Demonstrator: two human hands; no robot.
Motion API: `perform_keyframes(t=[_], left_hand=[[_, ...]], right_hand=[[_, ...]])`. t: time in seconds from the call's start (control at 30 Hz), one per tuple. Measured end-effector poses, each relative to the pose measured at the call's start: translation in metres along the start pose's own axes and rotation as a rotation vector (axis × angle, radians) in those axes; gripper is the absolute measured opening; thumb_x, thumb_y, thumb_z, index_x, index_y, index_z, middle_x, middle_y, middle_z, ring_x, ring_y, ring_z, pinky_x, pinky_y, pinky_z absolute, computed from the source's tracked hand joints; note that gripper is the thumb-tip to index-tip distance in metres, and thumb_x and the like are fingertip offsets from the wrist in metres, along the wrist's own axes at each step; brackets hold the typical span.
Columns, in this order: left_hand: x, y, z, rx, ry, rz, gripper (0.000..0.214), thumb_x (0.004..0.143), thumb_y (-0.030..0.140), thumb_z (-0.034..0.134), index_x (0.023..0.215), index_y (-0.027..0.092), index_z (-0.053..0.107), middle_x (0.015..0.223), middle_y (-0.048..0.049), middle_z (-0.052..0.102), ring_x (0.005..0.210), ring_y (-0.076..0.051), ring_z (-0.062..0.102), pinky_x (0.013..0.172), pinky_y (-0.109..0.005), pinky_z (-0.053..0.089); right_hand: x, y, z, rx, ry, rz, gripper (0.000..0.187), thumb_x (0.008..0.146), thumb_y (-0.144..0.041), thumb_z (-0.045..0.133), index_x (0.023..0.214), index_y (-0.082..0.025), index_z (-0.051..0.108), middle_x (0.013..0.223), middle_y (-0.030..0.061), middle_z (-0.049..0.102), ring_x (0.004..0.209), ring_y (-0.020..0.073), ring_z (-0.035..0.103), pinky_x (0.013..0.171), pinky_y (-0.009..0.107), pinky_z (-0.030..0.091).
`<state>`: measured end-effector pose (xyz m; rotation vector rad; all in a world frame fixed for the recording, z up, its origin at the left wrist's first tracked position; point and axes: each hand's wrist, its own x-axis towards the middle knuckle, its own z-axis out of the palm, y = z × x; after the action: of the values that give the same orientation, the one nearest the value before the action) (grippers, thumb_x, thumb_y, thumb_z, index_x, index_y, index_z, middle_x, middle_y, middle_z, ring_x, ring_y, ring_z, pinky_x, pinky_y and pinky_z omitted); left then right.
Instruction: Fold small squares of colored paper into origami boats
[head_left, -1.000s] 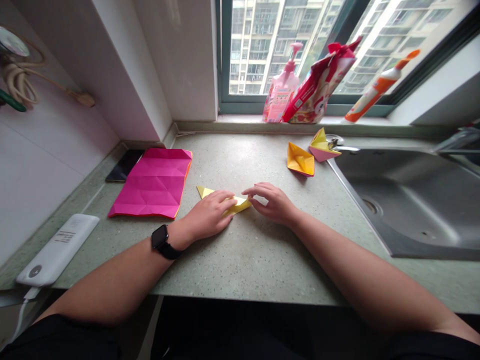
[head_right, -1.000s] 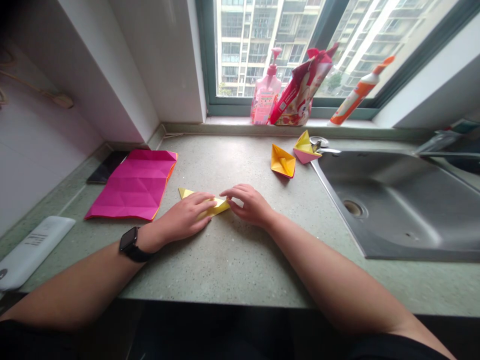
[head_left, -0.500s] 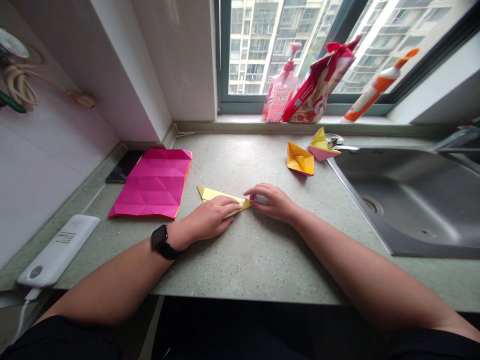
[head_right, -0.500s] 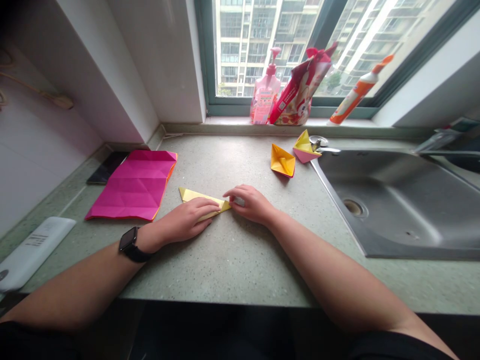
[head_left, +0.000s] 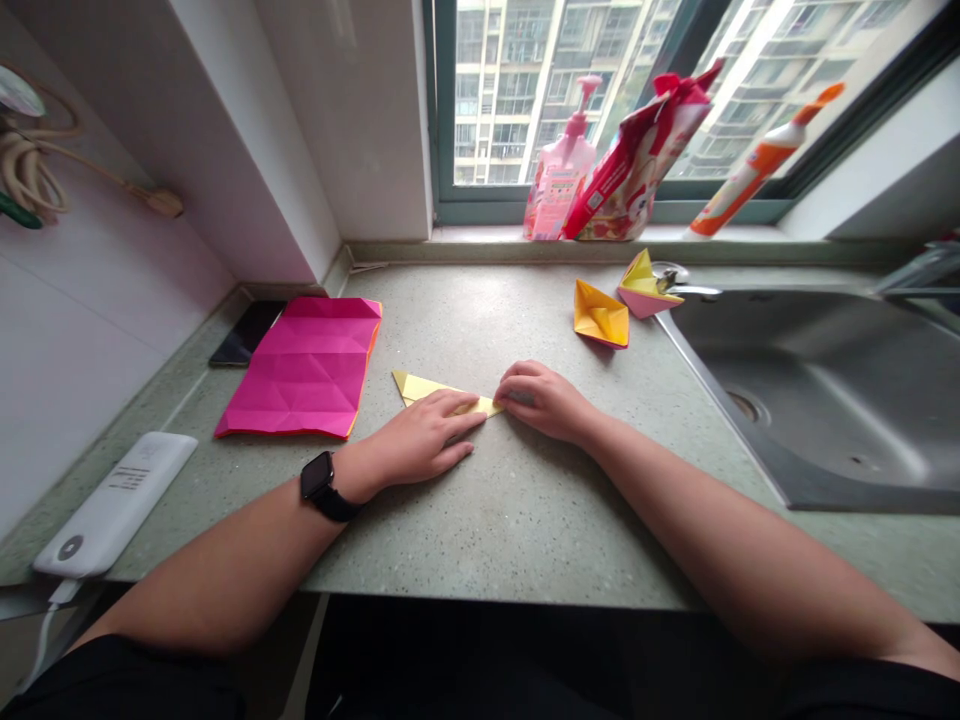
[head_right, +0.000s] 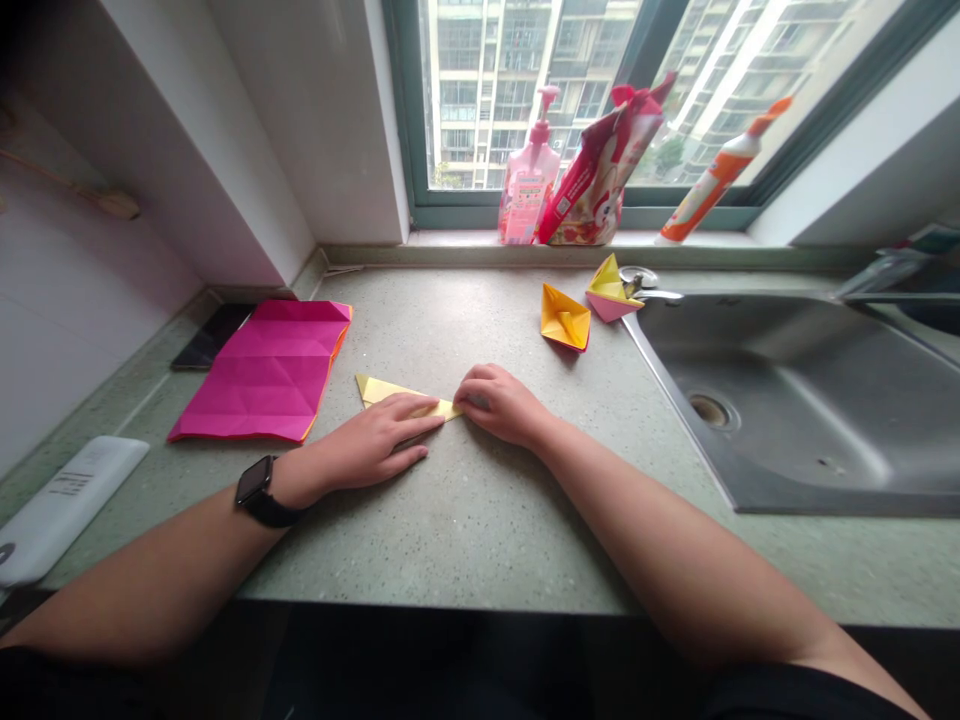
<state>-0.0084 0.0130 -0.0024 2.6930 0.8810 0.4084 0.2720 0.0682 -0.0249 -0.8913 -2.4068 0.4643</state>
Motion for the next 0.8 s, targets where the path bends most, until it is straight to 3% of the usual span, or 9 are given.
perform_keyframes(t=[0.33,0.8], left_hand=[[-0.0008,-0.0003,-0.0015,-0.010,-0.012,0.024,0.046,0.109,0.034,0.061,0.153,0.020,0.062,0.158,-0.0144,0.062,0.148,-0.033,0.054,0.127,-0.054,0.046],[-0.0005,-0.0001,-0.0025,-0.055,-0.012,0.027,0.038,0.109,0.032,0.063,0.145,0.023,0.070,0.158,-0.0121,0.063,0.149,-0.032,0.053,0.127,-0.054,0.045]], right_hand=[[-0.0008,0.0030,0.0012,0.022,0.005,0.044,0.019,0.103,-0.019,0.064,0.106,-0.028,0.080,0.108,0.0078,0.074,0.106,0.0253,0.069,0.099,0.046,0.056],[0.0010,-0.0015,-0.0025,0.152,-0.035,0.074,0.011,0.103,-0.027,0.070,0.096,-0.026,0.078,0.108,0.0078,0.072,0.105,0.0242,0.068,0.102,0.046,0.055]])
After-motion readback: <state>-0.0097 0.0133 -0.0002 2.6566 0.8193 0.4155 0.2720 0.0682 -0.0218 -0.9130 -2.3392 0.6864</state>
